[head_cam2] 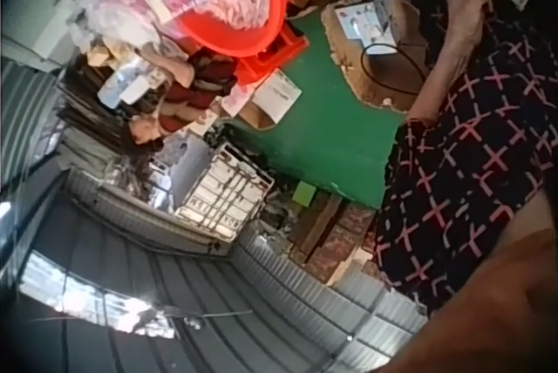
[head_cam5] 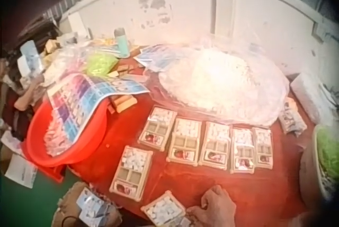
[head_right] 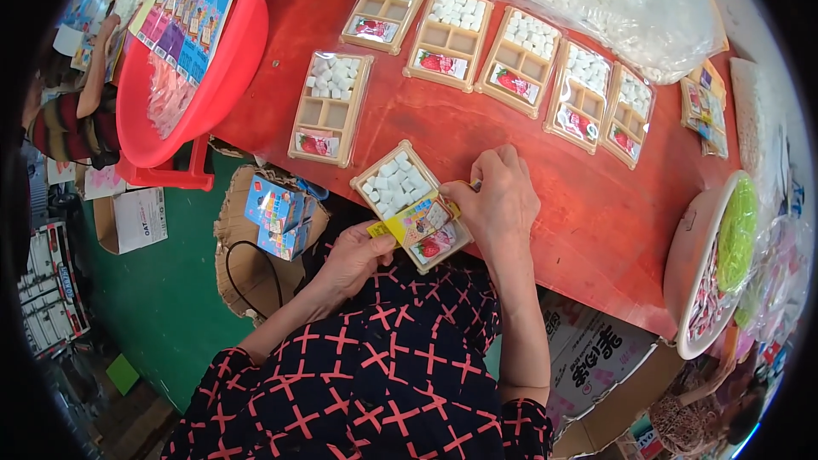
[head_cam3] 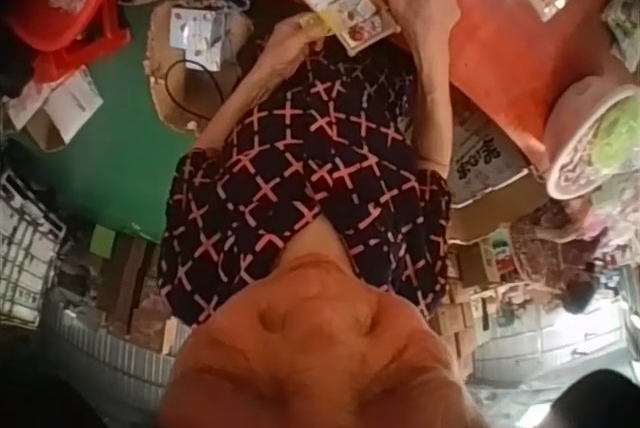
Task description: Packaging small white items into plastic trays and applying decorative adhesive labels to seal them.
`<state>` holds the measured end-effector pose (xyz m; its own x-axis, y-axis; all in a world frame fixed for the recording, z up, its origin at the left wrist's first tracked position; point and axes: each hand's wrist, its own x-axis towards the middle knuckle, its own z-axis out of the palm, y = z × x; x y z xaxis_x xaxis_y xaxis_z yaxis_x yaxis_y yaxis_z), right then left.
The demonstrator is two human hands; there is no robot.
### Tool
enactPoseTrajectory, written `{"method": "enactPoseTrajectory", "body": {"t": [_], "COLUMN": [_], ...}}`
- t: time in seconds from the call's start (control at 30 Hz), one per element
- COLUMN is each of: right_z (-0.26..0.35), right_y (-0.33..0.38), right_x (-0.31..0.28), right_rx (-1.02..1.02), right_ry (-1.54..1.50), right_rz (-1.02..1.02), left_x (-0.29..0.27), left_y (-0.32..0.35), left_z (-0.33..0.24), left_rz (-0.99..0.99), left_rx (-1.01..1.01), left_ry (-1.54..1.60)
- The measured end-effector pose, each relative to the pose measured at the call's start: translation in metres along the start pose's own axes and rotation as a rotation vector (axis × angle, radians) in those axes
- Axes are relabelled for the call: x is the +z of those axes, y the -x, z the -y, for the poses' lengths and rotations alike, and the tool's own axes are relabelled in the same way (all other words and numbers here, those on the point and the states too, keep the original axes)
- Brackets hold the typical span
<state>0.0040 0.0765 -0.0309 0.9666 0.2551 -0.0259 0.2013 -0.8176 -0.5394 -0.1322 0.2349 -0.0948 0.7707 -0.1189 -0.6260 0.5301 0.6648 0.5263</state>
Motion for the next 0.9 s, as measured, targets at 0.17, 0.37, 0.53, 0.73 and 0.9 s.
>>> {"method": "enactPoseTrajectory", "body": {"t": [0.17, 0.37, 0.53, 0.73, 0.9], "right_z": [0.001, 0.003, 0.003, 0.005, 0.005], "right_y": [0.001, 0.002, 0.004, 0.005, 0.007], "right_x": [0.002, 0.001, 0.004, 0.005, 0.007], "right_rx": [-0.007, -0.001, -0.009, 0.009, -0.033], "right_ry": [0.019, 0.042, 0.049, 0.039, 0.032], "right_rz": [-0.005, 0.009, -0.003, -0.018, -0.028], "left_x": [0.008, 0.009, 0.011, 0.016, 0.032], "left_y": [0.001, 0.003, 0.008, 0.016, 0.009], "left_z": [0.001, -0.001, -0.004, -0.006, -0.012], "left_rz": [-0.083, 0.018, 0.054, 0.077, -0.159], "left_rx": [0.054, 0.062, 0.024, 0.076, 0.071], "left_ry": [-0.019, 0.244, 0.371, 0.312, 0.122]}}
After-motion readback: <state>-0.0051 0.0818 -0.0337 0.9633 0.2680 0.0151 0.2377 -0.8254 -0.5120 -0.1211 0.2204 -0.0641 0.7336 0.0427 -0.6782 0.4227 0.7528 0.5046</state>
